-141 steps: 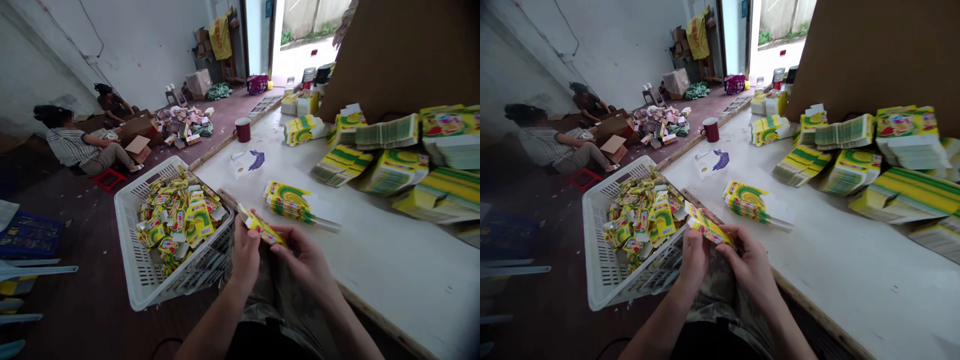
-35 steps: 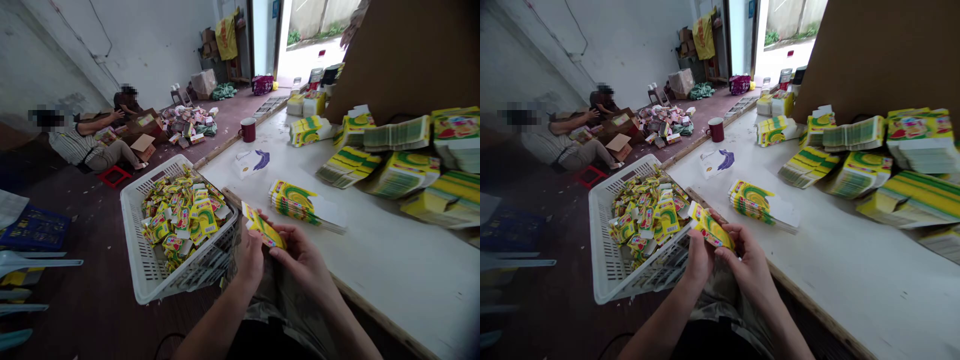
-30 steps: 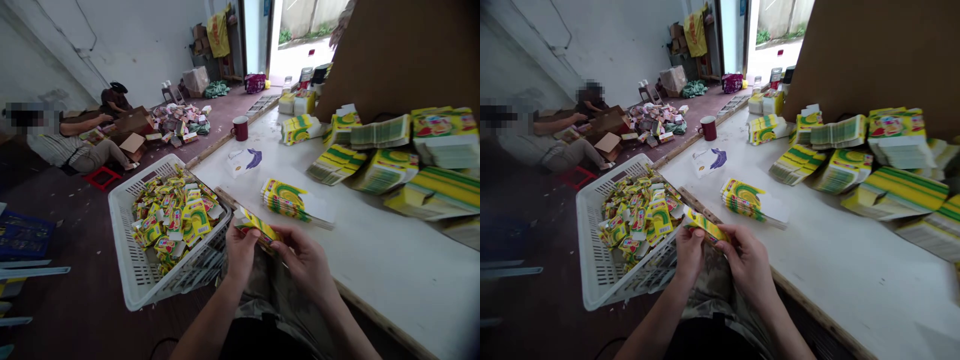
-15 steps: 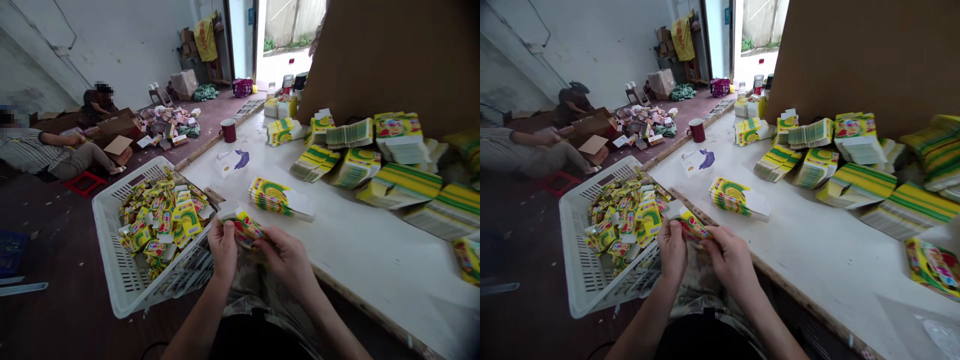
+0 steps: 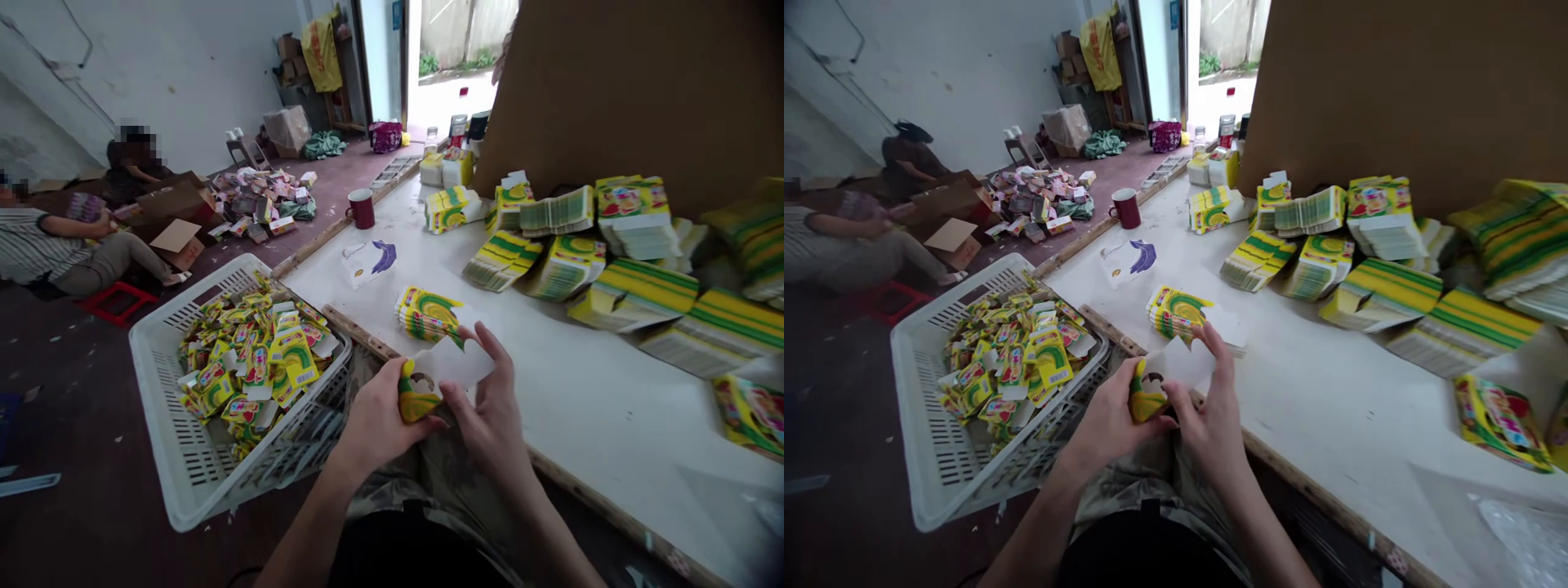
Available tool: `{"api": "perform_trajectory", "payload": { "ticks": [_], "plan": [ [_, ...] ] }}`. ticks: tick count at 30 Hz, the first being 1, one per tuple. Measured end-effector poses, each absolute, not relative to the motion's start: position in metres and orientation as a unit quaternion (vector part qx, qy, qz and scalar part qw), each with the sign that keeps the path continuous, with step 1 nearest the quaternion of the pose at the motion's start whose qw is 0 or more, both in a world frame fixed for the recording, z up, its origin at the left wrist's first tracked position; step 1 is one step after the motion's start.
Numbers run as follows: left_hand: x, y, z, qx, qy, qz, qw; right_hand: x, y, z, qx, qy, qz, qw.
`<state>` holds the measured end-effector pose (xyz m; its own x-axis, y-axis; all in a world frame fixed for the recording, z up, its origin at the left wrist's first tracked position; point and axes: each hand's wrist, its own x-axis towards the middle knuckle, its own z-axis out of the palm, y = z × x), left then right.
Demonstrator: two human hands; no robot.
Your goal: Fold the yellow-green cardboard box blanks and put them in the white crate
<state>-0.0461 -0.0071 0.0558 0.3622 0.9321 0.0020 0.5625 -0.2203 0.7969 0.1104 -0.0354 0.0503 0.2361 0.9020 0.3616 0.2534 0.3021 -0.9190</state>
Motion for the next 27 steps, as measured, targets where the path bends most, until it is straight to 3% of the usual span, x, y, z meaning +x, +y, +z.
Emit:
{"api": "perform_trajectory", "payload": {
  "ticks": [4,8,13,19,21,25,27],
  "plan": [
    [-0.039,-0.013,0.041,0.768,0.482,0.285,0.312,0.103,-0.031,0.05,-0.439,-0.341,0.579,0.596],
    [-0.036,-0.013,0.04,0.785,0.44,0.333,0.283,0.095,-0.025,0.053,-0.42,-0.22,0.628,0.617],
    [-0.035,-0.011,0.039,0.794,0.421,0.335,0.283,0.095,-0.026,0.042,-0.439,-0.353,0.588,0.58],
    [-0.033,-0.008,0.027,0.788,0.443,0.285,0.318,0.104,-0.034,0.044,-0.436,-0.694,0.376,0.431],
    [-0.031,-0.009,0.022,0.791,0.445,0.293,0.301,0.105,-0.034,0.043,-0.442,-0.725,0.345,0.4],
    [-0.035,-0.01,0.025,0.769,0.497,0.302,0.265,0.109,-0.03,0.032,-0.493,-0.686,0.292,0.449],
    [-0.041,-0.01,0.033,0.763,0.522,0.28,0.259,0.112,-0.029,0.028,-0.492,-0.7,0.294,0.426]
  ]
}}
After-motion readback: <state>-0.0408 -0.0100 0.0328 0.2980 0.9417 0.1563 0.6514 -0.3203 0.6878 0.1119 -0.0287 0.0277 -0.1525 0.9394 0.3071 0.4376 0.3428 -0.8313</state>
